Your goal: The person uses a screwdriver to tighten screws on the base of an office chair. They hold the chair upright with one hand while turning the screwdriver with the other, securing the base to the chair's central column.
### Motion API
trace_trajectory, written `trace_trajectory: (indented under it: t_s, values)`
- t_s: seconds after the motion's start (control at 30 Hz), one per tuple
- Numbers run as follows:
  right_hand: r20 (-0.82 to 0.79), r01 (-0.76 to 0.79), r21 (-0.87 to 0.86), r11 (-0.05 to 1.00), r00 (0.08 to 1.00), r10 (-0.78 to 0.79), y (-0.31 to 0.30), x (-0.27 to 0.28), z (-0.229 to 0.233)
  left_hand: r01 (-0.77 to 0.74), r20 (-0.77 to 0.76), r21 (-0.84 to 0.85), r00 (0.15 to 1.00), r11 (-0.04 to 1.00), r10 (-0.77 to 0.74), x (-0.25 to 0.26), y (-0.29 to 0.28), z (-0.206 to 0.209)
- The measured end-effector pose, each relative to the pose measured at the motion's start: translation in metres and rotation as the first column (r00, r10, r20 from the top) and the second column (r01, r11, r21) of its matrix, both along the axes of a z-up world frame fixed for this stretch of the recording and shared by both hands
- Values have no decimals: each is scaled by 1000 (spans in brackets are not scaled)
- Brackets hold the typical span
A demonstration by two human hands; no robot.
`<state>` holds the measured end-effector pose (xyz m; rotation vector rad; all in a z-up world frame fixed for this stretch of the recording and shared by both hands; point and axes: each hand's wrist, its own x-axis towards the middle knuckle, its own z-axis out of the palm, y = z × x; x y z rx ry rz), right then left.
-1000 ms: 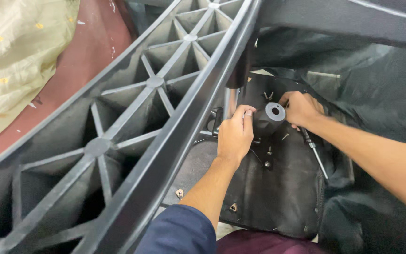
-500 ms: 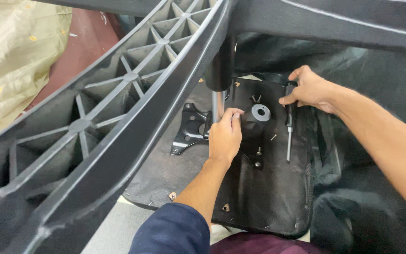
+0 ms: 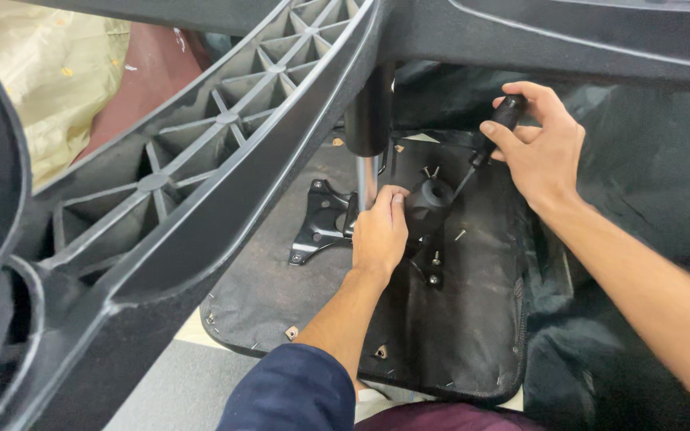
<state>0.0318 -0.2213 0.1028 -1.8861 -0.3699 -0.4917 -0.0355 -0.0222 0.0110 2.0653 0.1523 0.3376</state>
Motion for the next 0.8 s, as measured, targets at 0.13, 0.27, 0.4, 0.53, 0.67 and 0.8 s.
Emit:
trace_trajectory:
  t_s: [0.13,0.27,0.4,0.53,0.67,0.8]
  values:
    - [49,12,25,1000,999,-13,-2,-2,-2,0,7,-9,1000,1000,0,-3,-1,1]
    - [80,13,11,1000,997,-14,-1,-1,-3,11,-37,-29,999,1000,-12,-5,0,5]
    - [87,13,35,999,996,-16,5,-1,-5,17,-47,-31,999,999,-18,-5,4,8]
    - [88,22,46,999,996,-26,8,-3,-7,16,-33,-27,999,1000,-17,-2,5,9]
    - [108,11,26,1000,994,-14,14,-3,-8,14,-17,-48,1000,999,-14,-1,7,8]
    - [145,18,-52,998,989,-11,16,-2,-3,24,-17,-26,1000,999,-25,2,9,9]
